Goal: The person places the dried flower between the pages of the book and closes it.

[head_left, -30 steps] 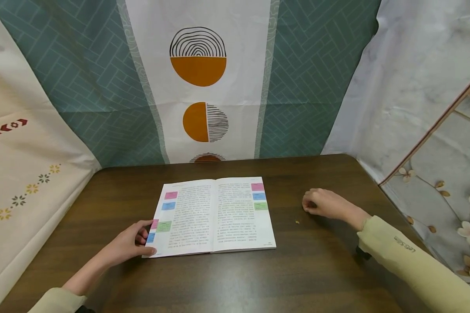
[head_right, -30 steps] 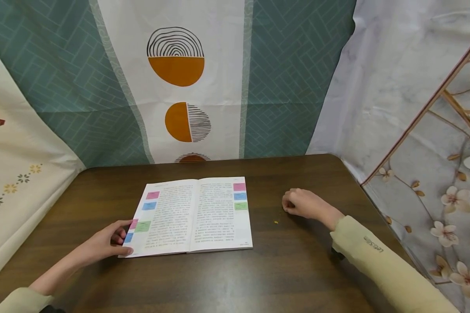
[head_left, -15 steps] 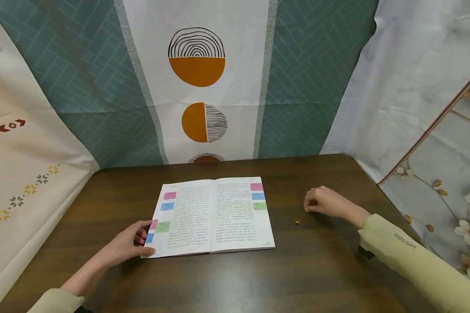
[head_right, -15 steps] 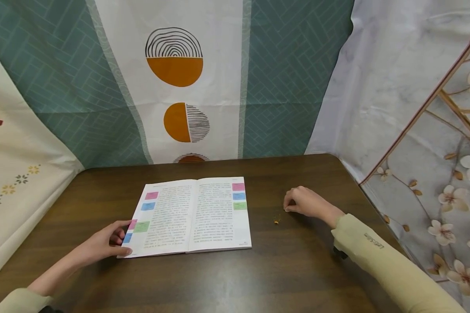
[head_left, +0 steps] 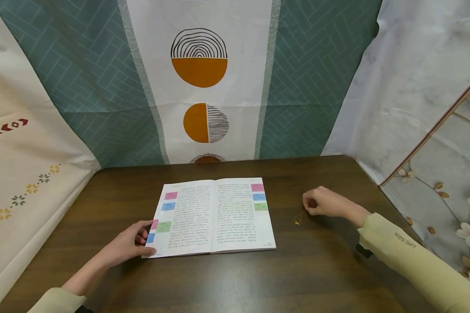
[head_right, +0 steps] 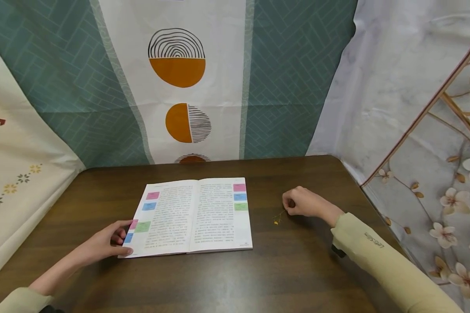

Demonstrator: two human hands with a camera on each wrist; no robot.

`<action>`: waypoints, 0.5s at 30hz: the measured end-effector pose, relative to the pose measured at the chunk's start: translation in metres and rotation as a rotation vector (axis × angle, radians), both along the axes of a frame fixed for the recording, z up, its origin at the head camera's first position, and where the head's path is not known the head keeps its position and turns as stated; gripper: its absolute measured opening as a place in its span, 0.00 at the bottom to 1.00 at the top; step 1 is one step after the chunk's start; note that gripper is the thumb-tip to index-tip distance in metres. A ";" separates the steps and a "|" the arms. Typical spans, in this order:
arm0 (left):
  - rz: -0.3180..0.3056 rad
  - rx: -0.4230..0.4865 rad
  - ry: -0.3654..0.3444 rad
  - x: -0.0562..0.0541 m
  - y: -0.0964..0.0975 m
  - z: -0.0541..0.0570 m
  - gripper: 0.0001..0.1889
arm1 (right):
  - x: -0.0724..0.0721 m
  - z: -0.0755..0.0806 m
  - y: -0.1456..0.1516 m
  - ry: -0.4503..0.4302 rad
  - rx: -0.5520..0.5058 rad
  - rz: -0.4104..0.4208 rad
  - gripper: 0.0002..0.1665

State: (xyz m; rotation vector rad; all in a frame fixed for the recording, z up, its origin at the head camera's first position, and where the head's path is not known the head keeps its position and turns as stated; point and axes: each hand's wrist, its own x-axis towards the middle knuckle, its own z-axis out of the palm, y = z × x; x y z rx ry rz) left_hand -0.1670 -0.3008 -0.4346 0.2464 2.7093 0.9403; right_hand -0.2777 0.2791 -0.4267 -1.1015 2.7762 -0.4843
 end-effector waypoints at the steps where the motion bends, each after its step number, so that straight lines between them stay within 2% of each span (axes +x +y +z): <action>1: 0.000 -0.002 0.000 0.000 0.000 0.000 0.46 | 0.000 0.000 -0.001 -0.005 -0.005 -0.006 0.13; 5: 0.003 0.001 -0.005 0.000 0.000 0.000 0.46 | 0.001 0.000 -0.002 -0.016 -0.012 -0.033 0.14; 10: 0.005 0.002 -0.006 0.000 0.000 0.000 0.47 | 0.000 0.000 -0.003 -0.025 -0.006 -0.037 0.11; 15: 0.005 0.003 -0.006 0.001 0.001 0.001 0.47 | -0.006 0.009 -0.007 -0.005 -0.018 -0.028 0.08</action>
